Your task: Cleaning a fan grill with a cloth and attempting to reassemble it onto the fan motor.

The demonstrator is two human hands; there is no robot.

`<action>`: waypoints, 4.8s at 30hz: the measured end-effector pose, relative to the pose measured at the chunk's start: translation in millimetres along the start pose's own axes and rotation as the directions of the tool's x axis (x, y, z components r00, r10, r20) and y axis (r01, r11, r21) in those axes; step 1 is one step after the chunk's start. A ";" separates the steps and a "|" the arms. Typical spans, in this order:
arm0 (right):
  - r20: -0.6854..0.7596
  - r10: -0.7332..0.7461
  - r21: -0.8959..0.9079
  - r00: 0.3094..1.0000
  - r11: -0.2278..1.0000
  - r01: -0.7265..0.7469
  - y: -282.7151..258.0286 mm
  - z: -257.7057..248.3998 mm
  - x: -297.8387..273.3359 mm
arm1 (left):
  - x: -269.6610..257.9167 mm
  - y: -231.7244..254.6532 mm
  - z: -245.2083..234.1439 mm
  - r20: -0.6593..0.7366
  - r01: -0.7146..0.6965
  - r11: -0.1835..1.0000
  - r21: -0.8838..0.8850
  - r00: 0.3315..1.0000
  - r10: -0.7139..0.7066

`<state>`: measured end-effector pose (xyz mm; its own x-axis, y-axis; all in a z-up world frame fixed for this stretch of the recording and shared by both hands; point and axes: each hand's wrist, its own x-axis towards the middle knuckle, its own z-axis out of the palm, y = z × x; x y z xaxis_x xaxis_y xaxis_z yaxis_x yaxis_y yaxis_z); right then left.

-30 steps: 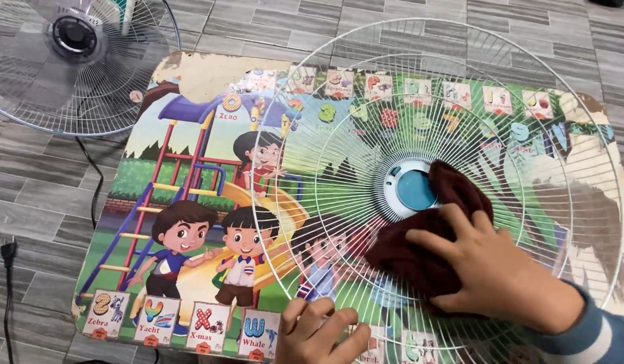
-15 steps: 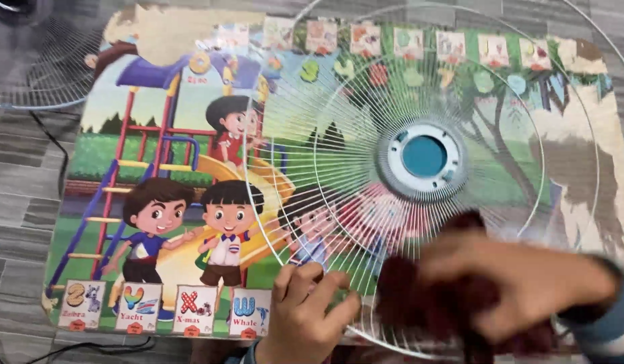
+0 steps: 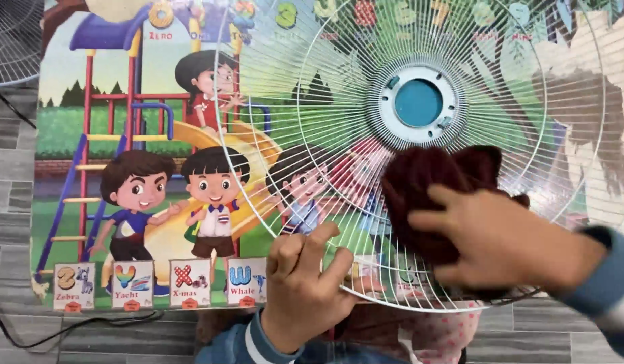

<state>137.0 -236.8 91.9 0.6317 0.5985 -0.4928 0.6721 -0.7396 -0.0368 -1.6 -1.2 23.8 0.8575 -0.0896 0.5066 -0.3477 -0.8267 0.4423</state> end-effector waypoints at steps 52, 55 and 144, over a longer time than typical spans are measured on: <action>-0.526 -0.313 0.168 0.791 0.873 0.458 -102.4 -5.7 75.2 | -43.9 -20.4 27.0 -0.377 -0.109 0.994 0.000 0.921 0.101; -0.608 -0.359 0.427 0.708 0.605 0.673 -132.2 -13.7 57.4 | -37.1 -17.4 22.8 -0.415 -0.104 0.977 -0.184 0.910 0.019; -0.497 -0.230 0.837 0.837 0.130 0.532 -118.0 -0.5 32.6 | -46.3 -9.1 37.3 -0.385 -0.052 0.915 -0.401 0.915 -0.117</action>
<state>78.5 -129.9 80.6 0.5660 0.8239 0.0278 0.1000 -0.0351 -0.9944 -24.0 -10.3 -31.3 0.6793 0.2283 0.6974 -0.5149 -0.5289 0.6747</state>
